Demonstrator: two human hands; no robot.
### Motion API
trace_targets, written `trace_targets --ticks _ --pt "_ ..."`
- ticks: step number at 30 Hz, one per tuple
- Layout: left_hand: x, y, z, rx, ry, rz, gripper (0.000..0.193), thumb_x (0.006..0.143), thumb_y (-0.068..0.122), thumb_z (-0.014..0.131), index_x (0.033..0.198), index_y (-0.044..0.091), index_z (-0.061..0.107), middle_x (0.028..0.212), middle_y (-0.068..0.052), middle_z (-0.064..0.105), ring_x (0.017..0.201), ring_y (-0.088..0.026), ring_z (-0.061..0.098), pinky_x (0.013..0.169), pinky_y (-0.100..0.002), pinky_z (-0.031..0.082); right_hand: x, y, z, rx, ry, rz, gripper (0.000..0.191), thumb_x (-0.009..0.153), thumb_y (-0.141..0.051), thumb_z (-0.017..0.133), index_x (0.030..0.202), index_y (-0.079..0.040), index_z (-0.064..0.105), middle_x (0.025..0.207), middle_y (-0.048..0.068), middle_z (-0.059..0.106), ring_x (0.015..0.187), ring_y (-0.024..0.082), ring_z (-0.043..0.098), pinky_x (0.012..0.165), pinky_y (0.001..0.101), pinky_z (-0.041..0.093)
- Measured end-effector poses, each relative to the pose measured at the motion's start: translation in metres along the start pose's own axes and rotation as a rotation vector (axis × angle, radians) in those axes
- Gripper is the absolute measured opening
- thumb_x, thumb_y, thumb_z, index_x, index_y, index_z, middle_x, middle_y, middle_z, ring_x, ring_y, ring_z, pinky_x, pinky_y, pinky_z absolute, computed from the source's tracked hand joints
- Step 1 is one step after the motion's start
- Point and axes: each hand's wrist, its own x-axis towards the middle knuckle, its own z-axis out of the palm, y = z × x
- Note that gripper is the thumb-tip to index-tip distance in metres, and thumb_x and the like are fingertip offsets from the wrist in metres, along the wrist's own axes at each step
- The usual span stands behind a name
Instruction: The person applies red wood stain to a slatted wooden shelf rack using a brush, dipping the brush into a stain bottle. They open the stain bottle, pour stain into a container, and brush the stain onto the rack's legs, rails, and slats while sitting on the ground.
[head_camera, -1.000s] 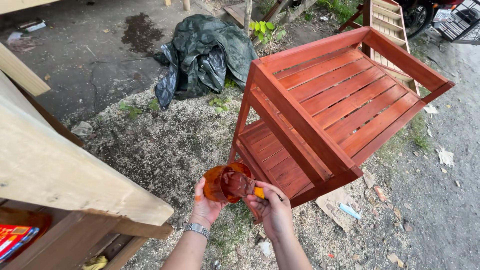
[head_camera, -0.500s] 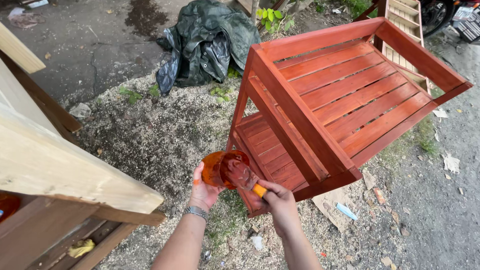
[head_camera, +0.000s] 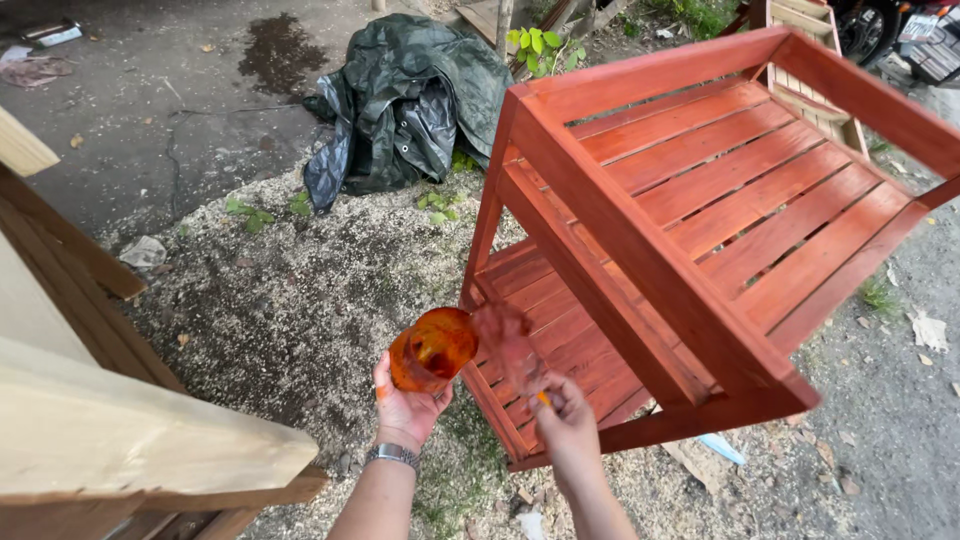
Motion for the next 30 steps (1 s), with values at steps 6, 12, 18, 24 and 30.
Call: trace_targets --ticks 6,12,18,24,30 --pt "0.031 0.008 -0.019 -0.071 0.011 -0.024 0.093 0.068 0.075 0.061 0.144 0.024 0.048 0.137 -0.010 0.058 0.113 -0.031 0.061 0.078 -0.041 0.051 0.102 0.048 0.021 -0.096 0.153 -0.019 0.016 0.093 -0.004 0.063 0.109 -0.003 0.065 0.085 0.002 0.067 0.064 0.007 0.052 0.051 0.0217 0.037" --pt "0.033 0.013 -0.039 -0.057 0.147 -0.046 0.097 0.064 0.072 0.064 0.146 0.025 0.046 0.140 -0.011 0.054 0.116 -0.029 0.057 0.079 -0.040 0.055 0.186 0.074 0.038 -0.283 0.214 0.000 0.021 0.084 -0.004 0.065 0.104 -0.003 0.071 0.075 0.005 0.065 0.065 0.011 0.057 0.057 0.0252 0.041" --pt "0.026 0.024 -0.058 -0.001 0.148 -0.031 0.097 0.063 0.071 0.066 0.146 0.024 0.047 0.138 -0.014 0.054 0.113 -0.030 0.059 0.076 -0.039 0.055 0.219 0.058 0.056 -0.422 0.237 0.036 0.021 0.080 -0.004 0.068 0.101 -0.003 0.070 0.075 0.007 0.065 0.067 0.015 0.060 0.061 0.0310 0.046" --pt "0.013 0.022 -0.048 -0.034 0.099 -0.054 0.090 0.067 0.072 0.064 0.142 0.024 0.049 0.136 -0.014 0.057 0.112 -0.032 0.061 0.075 -0.041 0.056 0.221 0.036 0.061 -0.371 0.264 -0.079 0.023 0.081 -0.004 0.069 0.104 -0.002 0.071 0.081 0.007 0.065 0.072 0.015 0.060 0.065 0.0314 0.048" --pt "0.000 0.026 -0.038 -0.037 0.081 -0.036 0.087 0.070 0.073 0.060 0.141 0.023 0.050 0.134 -0.010 0.058 0.112 -0.029 0.060 0.074 -0.043 0.055 0.201 -0.004 0.064 -0.035 0.181 -0.226 0.021 0.088 -0.003 0.065 0.108 -0.003 0.065 0.085 0.003 0.068 0.061 0.005 0.050 0.054 0.0226 0.035"
